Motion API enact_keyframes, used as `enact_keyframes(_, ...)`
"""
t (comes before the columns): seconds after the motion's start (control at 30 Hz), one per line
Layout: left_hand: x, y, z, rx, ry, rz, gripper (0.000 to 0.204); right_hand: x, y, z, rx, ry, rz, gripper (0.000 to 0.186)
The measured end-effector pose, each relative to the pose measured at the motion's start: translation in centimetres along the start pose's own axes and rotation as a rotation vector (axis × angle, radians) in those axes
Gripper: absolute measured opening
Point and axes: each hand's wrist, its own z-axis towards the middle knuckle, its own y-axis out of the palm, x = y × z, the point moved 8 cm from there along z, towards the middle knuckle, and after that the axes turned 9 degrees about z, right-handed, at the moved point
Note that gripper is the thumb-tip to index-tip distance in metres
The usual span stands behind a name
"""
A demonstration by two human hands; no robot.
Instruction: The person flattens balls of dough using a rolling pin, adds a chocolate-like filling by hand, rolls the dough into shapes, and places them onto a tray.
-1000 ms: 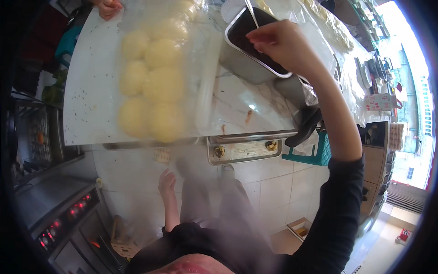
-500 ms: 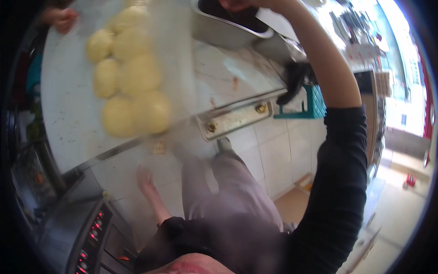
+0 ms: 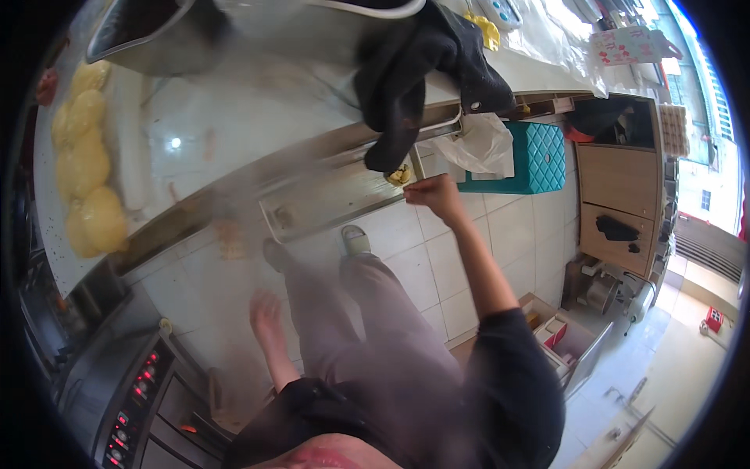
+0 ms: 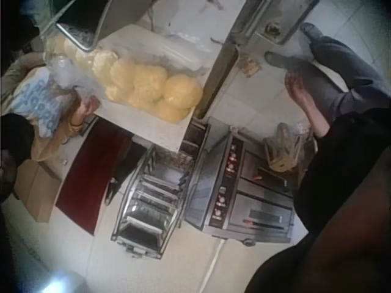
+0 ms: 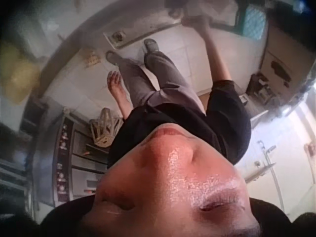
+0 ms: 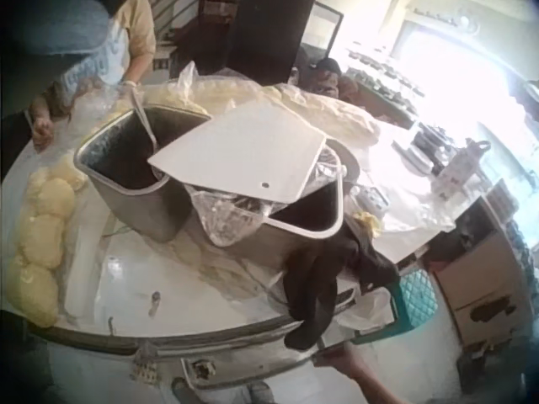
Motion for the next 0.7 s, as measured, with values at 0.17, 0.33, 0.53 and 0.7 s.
enact_keyframes(0.17, -3.6, 2.9, -2.6, -0.009, -0.099, 0.049, 0.028, 4.8, -0.1, 5.4, 0.428, -0.431, -0.446, 0.013)
enact_keyframes(0.33, -3.6, 3.4, -3.3, 0.018, -0.073, 0.066, 0.028, 5.2, 2.6, 6.2, 0.420, -0.692, -0.501, 0.008)
enact_keyframes(0.53, -1.8, 3.8, -2.6, -0.011, -0.027, 0.049, 0.031, 6.2, 2.1, 7.5, 0.418, -0.476, -0.540, 0.009)
enact_keyframes(0.7, -0.3, 3.3, -2.0, -0.040, -0.028, 0.068, 0.030, 6.9, 0.2, 7.3, 0.453, -0.376, -0.537, 0.017)
